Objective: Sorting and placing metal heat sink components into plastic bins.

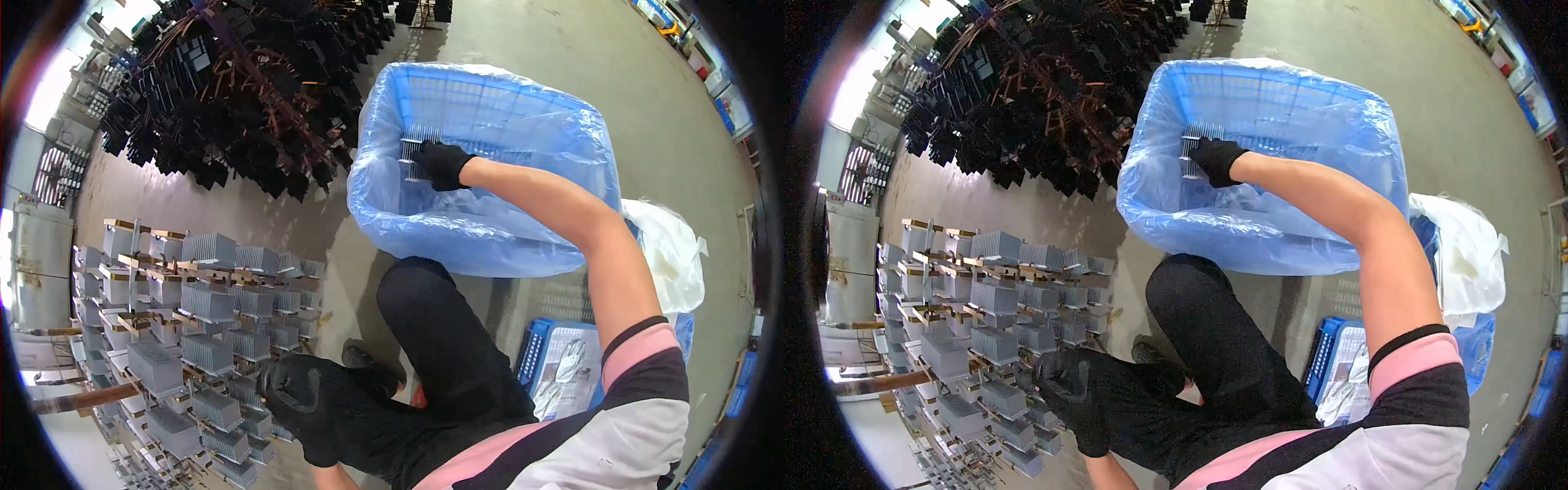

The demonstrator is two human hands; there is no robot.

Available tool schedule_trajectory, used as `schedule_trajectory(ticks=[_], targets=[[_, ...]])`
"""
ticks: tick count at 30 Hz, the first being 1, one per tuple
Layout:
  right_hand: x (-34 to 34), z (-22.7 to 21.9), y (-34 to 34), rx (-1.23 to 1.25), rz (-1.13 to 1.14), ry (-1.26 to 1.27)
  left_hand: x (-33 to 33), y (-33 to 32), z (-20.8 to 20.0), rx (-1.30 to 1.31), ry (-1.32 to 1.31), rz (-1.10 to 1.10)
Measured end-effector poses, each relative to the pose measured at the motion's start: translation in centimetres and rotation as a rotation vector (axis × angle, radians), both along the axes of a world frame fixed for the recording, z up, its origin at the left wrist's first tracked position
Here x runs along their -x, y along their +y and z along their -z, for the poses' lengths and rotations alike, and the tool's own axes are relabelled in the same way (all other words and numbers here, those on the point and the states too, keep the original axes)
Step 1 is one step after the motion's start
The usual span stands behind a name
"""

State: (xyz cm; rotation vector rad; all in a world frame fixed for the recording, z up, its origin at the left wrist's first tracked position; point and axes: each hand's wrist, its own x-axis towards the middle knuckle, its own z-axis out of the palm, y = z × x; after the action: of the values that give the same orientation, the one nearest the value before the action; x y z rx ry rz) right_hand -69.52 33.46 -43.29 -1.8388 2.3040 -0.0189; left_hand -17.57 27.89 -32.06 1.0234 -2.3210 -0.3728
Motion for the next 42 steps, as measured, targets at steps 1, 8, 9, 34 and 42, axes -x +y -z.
schedule_trajectory(ticks=[1,8,9,34,42], targets=[[0.1,1.1,-0.3,0.067,-0.003,-0.011,-0.3,0.0,0.5,-0.001,-0.006,-0.001],[-0.8,2.8,-0.7,0.174,-0.113,0.097,-0.5,0.0,0.9,0.020,-0.070,-0.051],[-0.9,2.6,-0.4,0.205,-0.122,0.121,-0.5,0.1,0.9,0.021,-0.066,-0.052],[-27.5,-21.4,-2.2,0.791,-0.468,-0.365,-11.8,-3.2,-11.2,-0.115,0.462,-0.547],[-35.9,-14.3,-3.7,0.547,-0.609,-0.854,-20.9,-8.6,-14.8,-0.012,0.302,-0.525]])
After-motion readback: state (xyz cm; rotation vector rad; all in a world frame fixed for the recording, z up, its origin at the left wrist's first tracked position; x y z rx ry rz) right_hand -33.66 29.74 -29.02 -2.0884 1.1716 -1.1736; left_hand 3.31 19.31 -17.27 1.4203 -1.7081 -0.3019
